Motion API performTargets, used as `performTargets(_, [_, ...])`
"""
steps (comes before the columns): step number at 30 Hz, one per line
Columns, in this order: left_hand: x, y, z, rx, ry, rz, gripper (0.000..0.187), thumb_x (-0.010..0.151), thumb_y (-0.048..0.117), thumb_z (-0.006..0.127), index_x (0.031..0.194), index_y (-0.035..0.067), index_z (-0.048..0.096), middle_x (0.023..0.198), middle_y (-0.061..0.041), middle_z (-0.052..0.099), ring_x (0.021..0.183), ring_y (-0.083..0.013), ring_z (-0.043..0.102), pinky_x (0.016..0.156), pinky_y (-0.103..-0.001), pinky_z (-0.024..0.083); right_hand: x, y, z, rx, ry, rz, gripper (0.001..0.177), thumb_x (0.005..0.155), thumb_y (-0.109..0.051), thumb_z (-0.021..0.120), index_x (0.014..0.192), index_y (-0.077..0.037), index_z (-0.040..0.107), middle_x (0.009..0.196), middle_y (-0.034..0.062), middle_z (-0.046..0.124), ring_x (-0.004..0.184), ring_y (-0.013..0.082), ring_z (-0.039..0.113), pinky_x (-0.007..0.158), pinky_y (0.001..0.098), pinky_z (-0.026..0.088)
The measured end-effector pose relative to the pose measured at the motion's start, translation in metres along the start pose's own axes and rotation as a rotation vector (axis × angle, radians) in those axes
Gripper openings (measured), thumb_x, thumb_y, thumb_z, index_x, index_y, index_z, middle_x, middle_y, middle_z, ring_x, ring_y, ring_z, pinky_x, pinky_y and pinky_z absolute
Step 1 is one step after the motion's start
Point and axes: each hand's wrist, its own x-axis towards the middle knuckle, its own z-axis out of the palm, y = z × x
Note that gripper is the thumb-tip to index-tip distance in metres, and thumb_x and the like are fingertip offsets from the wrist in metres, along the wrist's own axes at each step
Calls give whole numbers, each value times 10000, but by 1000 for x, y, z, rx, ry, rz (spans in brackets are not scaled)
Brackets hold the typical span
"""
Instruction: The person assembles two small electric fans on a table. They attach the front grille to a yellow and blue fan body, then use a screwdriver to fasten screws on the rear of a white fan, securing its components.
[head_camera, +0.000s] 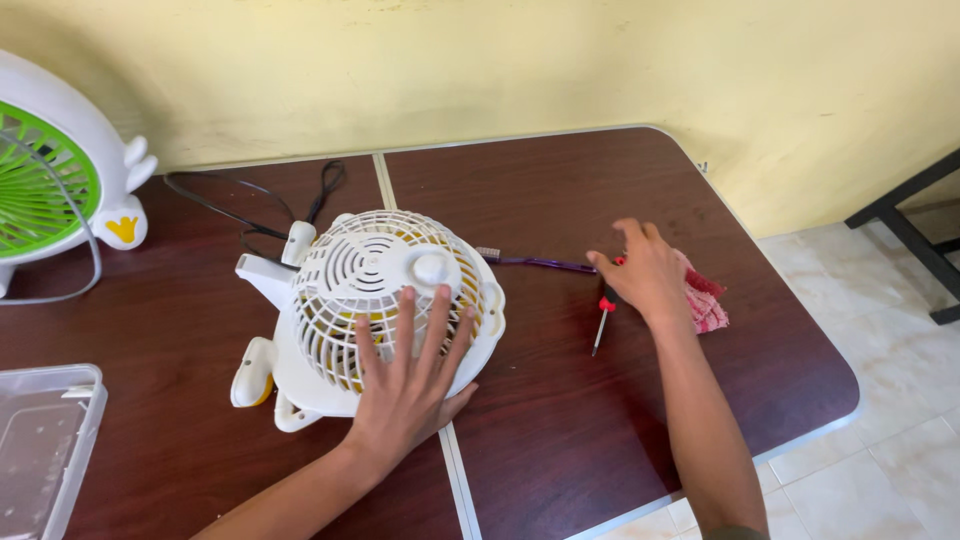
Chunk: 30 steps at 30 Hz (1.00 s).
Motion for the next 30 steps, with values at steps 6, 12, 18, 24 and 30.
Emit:
performTargets(6, [16,13,14,195,15,81,951,820,740,620,1597,216,457,1635,-167,344,1464,-449,337,1002,-742,316,3,23,9,-54,-335,237,626,775,-515,821,1258,-152,658,1128,91,736,1103,298,668,910,472,531])
performTargets(12, [22,2,10,-6,-3,14,913,856,726,586,1561,155,480,1611,-173,364,1444,-439,354,954,-735,391,4,29,35,123,-290,138,674,762,-359,851,1344,-118,614,1066,144,722,1003,300,707,869,430,549])
performTargets(18, [25,-32,3,-114,43,99,657,950,520,627,1515,197,541,1632,-46,393,1406,-315,395,935,-621,446,0,12,35,132,-238,49,596,784,-321,820,1311,-118,629,857,110,768,977,311,692,850,450,526])
performTargets(24, [31,-37,-4,-157,100,70,612,887,497,638,1427,213,589,1568,-15,429,1423,-351,380,1015,-705,396,3,2,33,137,-270,118,552,831,-325,752,1326,-127,611,904,150,762,950,341,711,853,481,538])
performTargets(30, [37,-54,-12,-383,44,34,732,883,528,655,1482,116,576,1579,-147,441,1465,-347,373,1120,-622,362,6,11,41,137,-196,45,587,778,-325,789,1306,-135,617,1002,176,746,1012,388,672,849,505,527])
